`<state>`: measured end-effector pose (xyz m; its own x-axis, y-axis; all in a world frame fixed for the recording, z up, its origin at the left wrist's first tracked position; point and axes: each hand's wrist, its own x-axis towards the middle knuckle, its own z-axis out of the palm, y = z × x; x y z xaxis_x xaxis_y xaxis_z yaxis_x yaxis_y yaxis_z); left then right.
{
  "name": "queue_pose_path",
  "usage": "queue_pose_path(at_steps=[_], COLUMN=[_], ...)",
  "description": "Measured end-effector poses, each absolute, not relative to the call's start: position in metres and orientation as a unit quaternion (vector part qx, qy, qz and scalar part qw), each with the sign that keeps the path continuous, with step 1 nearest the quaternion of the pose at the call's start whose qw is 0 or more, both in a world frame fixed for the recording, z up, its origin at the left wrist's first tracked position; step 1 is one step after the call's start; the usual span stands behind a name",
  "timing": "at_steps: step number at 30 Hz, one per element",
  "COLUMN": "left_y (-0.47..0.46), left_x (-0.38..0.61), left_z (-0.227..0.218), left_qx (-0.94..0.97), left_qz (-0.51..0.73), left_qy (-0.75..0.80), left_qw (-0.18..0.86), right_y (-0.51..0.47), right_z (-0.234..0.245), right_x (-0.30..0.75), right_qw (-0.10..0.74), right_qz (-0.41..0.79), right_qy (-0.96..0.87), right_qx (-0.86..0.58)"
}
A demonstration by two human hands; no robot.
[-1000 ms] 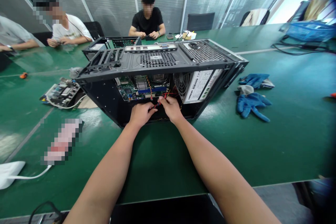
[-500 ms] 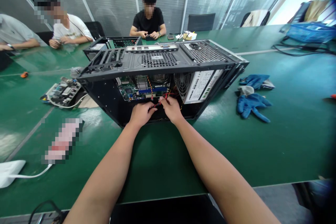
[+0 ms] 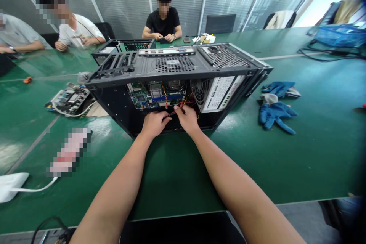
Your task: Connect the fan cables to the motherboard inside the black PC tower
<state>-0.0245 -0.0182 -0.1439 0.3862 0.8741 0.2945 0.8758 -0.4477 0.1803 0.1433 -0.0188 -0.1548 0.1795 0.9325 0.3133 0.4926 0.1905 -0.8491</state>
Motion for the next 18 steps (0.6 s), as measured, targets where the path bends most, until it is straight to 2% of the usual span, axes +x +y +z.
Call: queue_pose_path(at_steps=[4,12,18], left_y=[-0.02,-0.026,-0.029], left_x=[-0.022,-0.017,-0.015], left_z=[-0.14,-0.138,-0.138], left_qx=[-0.828,-0.768,-0.747], left_qz=[-0.171,-0.205,-0.206], left_qy=[-0.533,-0.602,-0.623], left_qw=[0.031,0.076,0.103], right_y=[-0.028,-0.053,-0.055], right_z=[-0.145,-0.119,-0.115], right_x=[0.143,0.145,0.158], right_qw=[0.42,0.186,0.103], right_qz=[0.149,-0.017,-0.004], right_qy=[-0.629,-0.664,-0.64], right_qx=[-0.637,-0.724,-0.761])
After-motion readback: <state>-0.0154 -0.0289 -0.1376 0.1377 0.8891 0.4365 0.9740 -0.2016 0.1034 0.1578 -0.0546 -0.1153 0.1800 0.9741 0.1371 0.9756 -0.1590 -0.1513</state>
